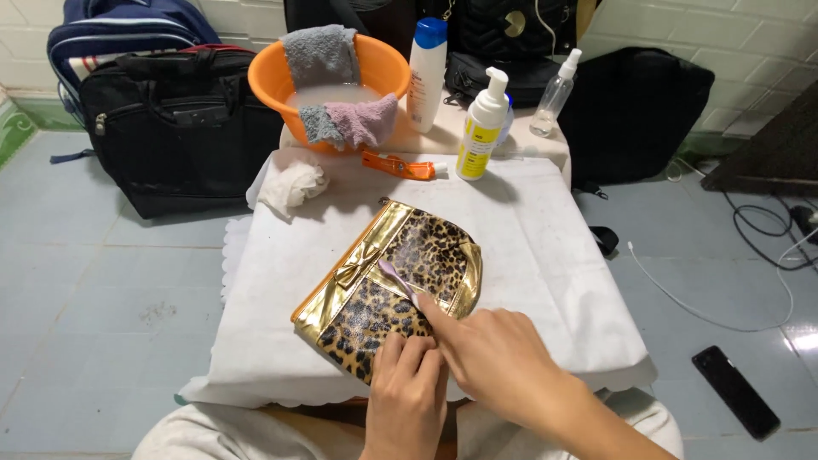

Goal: Scrubbing and cleaning a leopard-print pouch using a toothbrush and cleaning solution.

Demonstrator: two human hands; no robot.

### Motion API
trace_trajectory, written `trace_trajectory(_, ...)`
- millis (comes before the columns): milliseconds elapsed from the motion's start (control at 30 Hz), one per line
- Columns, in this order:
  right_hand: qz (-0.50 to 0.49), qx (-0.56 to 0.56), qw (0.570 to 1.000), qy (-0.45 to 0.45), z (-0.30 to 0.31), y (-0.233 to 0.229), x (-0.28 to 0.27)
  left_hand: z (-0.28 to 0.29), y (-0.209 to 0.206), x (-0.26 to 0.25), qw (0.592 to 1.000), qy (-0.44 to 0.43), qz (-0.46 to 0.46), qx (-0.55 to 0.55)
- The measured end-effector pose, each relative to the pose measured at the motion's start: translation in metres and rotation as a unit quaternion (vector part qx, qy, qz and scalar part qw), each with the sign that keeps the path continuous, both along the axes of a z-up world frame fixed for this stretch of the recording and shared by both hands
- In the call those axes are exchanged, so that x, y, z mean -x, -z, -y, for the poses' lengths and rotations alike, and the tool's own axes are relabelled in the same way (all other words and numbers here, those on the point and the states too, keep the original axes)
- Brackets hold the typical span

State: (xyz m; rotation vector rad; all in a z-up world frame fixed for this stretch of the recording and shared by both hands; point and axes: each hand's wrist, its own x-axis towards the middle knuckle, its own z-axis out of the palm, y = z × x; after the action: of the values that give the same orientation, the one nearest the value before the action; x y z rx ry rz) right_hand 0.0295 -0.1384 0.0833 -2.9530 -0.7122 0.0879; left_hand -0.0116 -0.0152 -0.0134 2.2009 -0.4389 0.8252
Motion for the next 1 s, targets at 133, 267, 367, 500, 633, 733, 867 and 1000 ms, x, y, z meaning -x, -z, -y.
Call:
trace_trajectory(133, -0.084, 0.081, 0.99, 0.075, 0.016, -0.005, -0.024, 0.002, -0.006, 0.002, 1.0, -0.006, -0.003, 0.013)
trace_trajectory(267, -0.042, 0.017, 0.993, 0.106, 0.005, -0.002, -0.027, 0.005, 0.004, -0.001, 1.0, -0.012, -0.002, -0.002)
trace_trajectory(367, -0.102, -0.003, 0.992, 0.079, -0.007, -0.015, -0.02, 0.002, 0.006, 0.006, 0.998, -0.021, 0.031, -0.046)
trace_trajectory(500, -0.035, 0.043, 0.98, 0.191, 0.012, -0.018, -0.025, -0.007, 0.045, 0.028, 0.988, -0.11, 0.066, -0.09)
trace_trajectory(633, -0.128, -0.017, 0.991, 0.034, 0.008, -0.01, 0.013, -0.037, 0.03, 0.038, 0.988, -0.15, -0.009, -0.019)
trace_trajectory(733, -0.189, 0.045, 0.981, 0.02, 0.005, -0.004, 0.011, -0.043, -0.002, 0.036, 0.988, -0.132, 0.063, 0.059)
trace_trajectory(867, -0.127, 0.092, 0.983, 0.096, -0.003, -0.018, 0.01, -0.046, 0.002, 0.028, 0.986, -0.14, 0.066, 0.054)
trace_trajectory(1000, -0.207, 0.018, 0.977, 0.04, 0.0, -0.009, 0.016, -0.055, 0.021, 0.027, 0.992, -0.103, 0.062, 0.031)
